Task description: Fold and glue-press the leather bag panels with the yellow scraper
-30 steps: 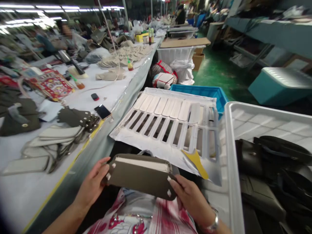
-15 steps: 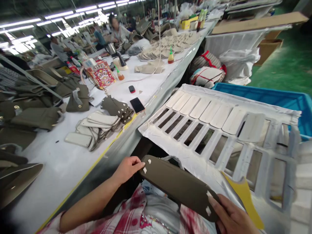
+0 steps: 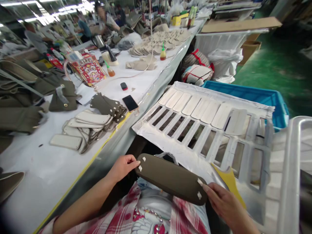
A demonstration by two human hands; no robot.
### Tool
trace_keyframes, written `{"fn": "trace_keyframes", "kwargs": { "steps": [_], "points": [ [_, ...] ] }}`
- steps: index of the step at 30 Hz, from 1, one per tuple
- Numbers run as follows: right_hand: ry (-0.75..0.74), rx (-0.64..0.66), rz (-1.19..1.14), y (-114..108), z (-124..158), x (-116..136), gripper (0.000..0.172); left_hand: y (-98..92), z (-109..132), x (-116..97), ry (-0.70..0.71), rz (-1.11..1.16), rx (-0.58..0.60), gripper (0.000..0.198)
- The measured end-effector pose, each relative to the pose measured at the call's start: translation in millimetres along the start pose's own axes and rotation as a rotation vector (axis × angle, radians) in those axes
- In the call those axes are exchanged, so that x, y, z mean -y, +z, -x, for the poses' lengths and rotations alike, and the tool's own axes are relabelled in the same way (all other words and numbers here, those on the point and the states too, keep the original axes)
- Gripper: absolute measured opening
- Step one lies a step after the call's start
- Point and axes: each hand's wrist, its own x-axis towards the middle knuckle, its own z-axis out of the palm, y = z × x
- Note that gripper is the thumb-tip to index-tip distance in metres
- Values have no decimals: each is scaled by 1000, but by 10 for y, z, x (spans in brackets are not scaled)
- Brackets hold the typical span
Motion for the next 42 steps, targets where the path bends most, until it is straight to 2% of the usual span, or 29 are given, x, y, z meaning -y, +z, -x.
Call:
{"fn": "trace_keyframes", "kwargs": {
  "steps": [3,5,6,7,9,11,12,14,16,19,22,27,36,42],
  "points": [
    [-17,3,83,-36,93,36,47,2,51,-37,-15,-92,35,34],
    [-44,-22,125,-65,145,89,42,-12,62,-35,-14,-251,50,37],
    [-58,-25,111,-80,157,110,40,-15,51,-34,-2,-361,35,37],
    [-64,-24,101,-96,161,123,38,-7,35,-41,29,-479,-35,35],
    [-84,-24,104,-125,162,126,36,72,10,-110,207,-639,-195,37],
    [-120,-36,143,-148,164,107,34,267,9,-262,480,-686,-249,44],
    [-143,-46,167,-158,165,94,34,410,10,-359,618,-689,-205,50],
    [-183,-57,205,-177,162,70,33,760,-7,-558,830,-709,-28,64],
    [-205,-53,228,-198,151,53,33,1123,-57,-713,952,-744,159,81],
    [-214,-37,238,-230,125,30,31,1519,-153,-824,946,-772,337,90],
    [-212,-32,244,-249,101,-2,29,1668,-210,-827,891,-764,395,85],
    [-232,-48,263,-246,78,-37,29,1684,-216,-792,907,-756,390,80],
    [-233,-26,255,-254,64,-79,29,1746,-194,-857,917,-848,399,75],
    [-222,-45,245,-240,60,-75,30,1749,-205,-843,933,-807,389,73]
  ]
}}
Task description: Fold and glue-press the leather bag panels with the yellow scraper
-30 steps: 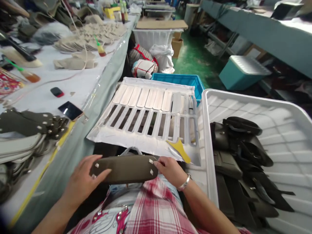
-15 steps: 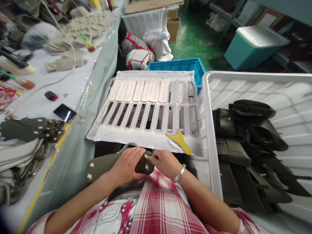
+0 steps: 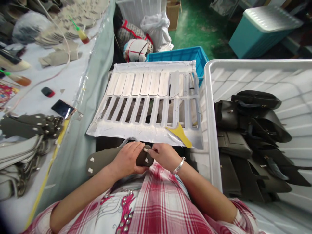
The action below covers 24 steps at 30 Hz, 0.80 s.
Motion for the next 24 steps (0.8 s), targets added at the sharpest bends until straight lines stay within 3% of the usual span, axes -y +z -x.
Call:
{"fn": "trace_keyframes", "kwargs": {
  "steps": [11,19,22,24],
  "points": [
    [-25,-61,72,-3,5,25,30,22,-31,-27,-19,23,-32,68],
    [12,-6,118,-49,-43,79,29,-16,-44,-3,-17,-2,-2,75],
    [9,-3,143,-41,-48,52,30,-76,3,6,22,6,-15,81],
    [5,1,138,-26,-52,18,30,-118,48,5,95,17,-40,71]
  ]
}}
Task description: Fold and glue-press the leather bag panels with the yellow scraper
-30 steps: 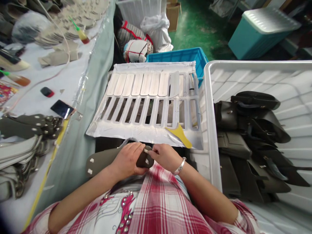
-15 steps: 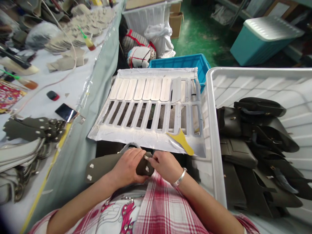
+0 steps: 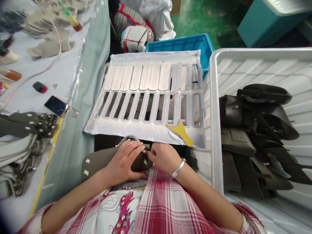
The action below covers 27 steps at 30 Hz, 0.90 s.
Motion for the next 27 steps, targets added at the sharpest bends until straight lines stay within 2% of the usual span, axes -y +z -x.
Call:
{"fn": "trace_keyframes", "kwargs": {
  "steps": [4,7,10,14,18,27],
  "points": [
    [0,-4,-42,34,-13,-45,33,-37,65,-8,160,-36,30,41],
    [11,-21,-77,57,-34,-77,36,-19,75,0,168,-83,57,37],
    [30,-28,-187,107,-54,-165,37,2,77,-4,150,-105,36,32],
    [-1,8,-479,226,-24,-314,34,25,121,-32,143,-110,15,32],
    [-67,23,-717,319,64,-323,36,56,191,-45,119,-103,16,34],
    [-34,46,-685,312,54,-211,30,30,187,-70,75,-39,5,37]
  ]
}}
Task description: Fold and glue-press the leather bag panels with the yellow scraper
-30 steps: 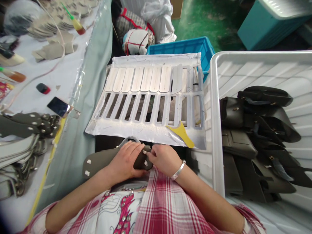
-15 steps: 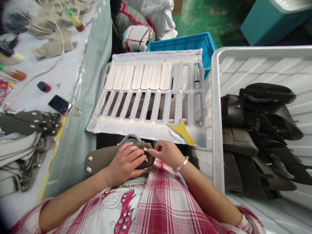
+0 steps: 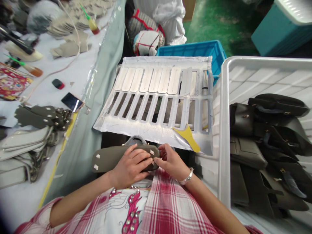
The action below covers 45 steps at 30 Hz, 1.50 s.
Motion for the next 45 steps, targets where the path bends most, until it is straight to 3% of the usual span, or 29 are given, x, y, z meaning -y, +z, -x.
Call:
{"fn": "trace_keyframes", "kwargs": {
  "steps": [2,4,6,8,11,14,18,23,27,35,45],
  "points": [
    [24,9,91,-43,6,6,33,-65,112,33,-7,30,-69,43],
    [32,20,235,-100,25,39,38,-156,341,104,-81,30,-227,47],
    [-25,-40,430,-131,30,120,46,-258,660,198,-299,18,-417,42],
    [-188,-152,639,-81,-16,254,56,-347,1001,293,-614,50,-558,30],
    [-561,-170,863,227,-180,515,73,-415,1392,420,-1020,309,-566,20],
    [-816,12,959,741,-378,754,87,-405,1545,525,-1166,632,-504,24],
    [-865,146,1014,1336,-611,897,92,-380,1542,614,-1183,776,-549,29],
    [-821,153,1057,1646,-755,913,82,-408,1597,718,-1164,861,-533,25],
    [-817,122,1087,1716,-792,906,73,-424,1663,807,-1135,919,-491,24],
    [-806,141,1090,1754,-815,852,74,-409,1690,914,-1074,990,-460,22],
    [-781,141,1116,1781,-797,848,72,-445,1705,938,-977,884,-431,18]
  ]
}}
